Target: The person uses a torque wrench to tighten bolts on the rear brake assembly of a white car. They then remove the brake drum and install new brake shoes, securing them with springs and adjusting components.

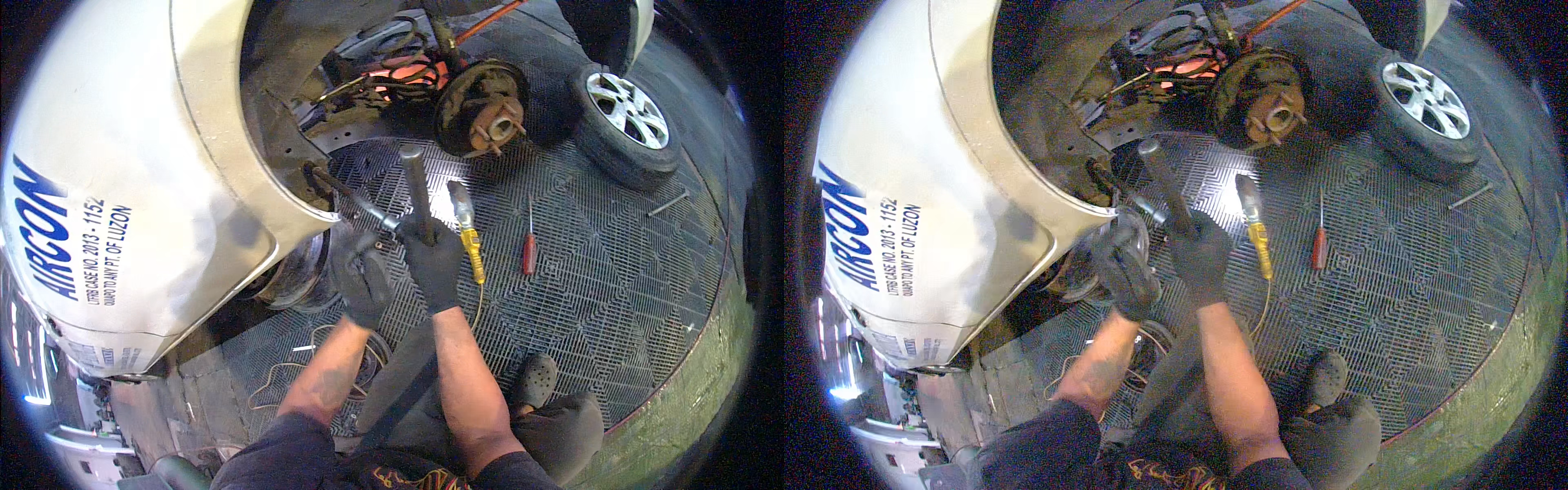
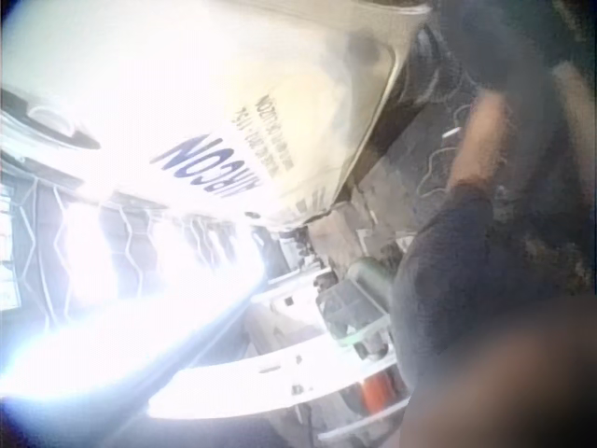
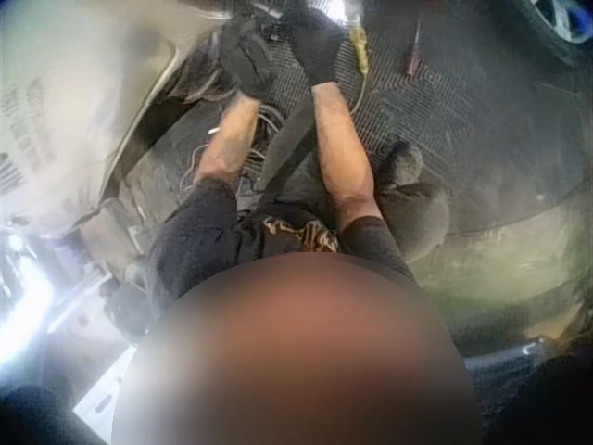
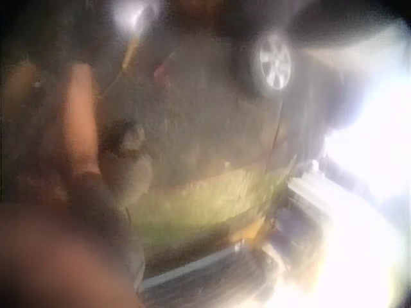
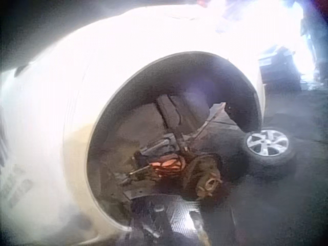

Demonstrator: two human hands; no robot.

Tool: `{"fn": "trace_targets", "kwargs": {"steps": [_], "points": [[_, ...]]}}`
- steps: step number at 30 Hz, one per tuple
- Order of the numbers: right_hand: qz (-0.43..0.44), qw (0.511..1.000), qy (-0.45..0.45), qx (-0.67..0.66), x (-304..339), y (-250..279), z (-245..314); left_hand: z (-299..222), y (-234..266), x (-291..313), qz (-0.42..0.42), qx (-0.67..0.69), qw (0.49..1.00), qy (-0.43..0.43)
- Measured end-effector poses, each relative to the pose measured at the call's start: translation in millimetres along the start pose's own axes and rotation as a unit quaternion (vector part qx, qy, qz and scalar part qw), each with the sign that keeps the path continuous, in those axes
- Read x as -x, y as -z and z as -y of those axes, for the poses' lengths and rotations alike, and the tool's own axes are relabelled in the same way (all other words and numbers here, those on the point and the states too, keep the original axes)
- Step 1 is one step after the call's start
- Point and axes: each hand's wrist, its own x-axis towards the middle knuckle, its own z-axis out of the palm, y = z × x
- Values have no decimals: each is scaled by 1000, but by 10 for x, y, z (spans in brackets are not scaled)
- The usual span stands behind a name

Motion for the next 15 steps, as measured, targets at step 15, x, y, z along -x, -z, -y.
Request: {"fn": "trace_targets", "kwargs": {"steps": [15], "points": [[-23, 997, 38, 70, 99, 10, 14, 593, -1085, 2299, 379, 43, 881, 280]]}}
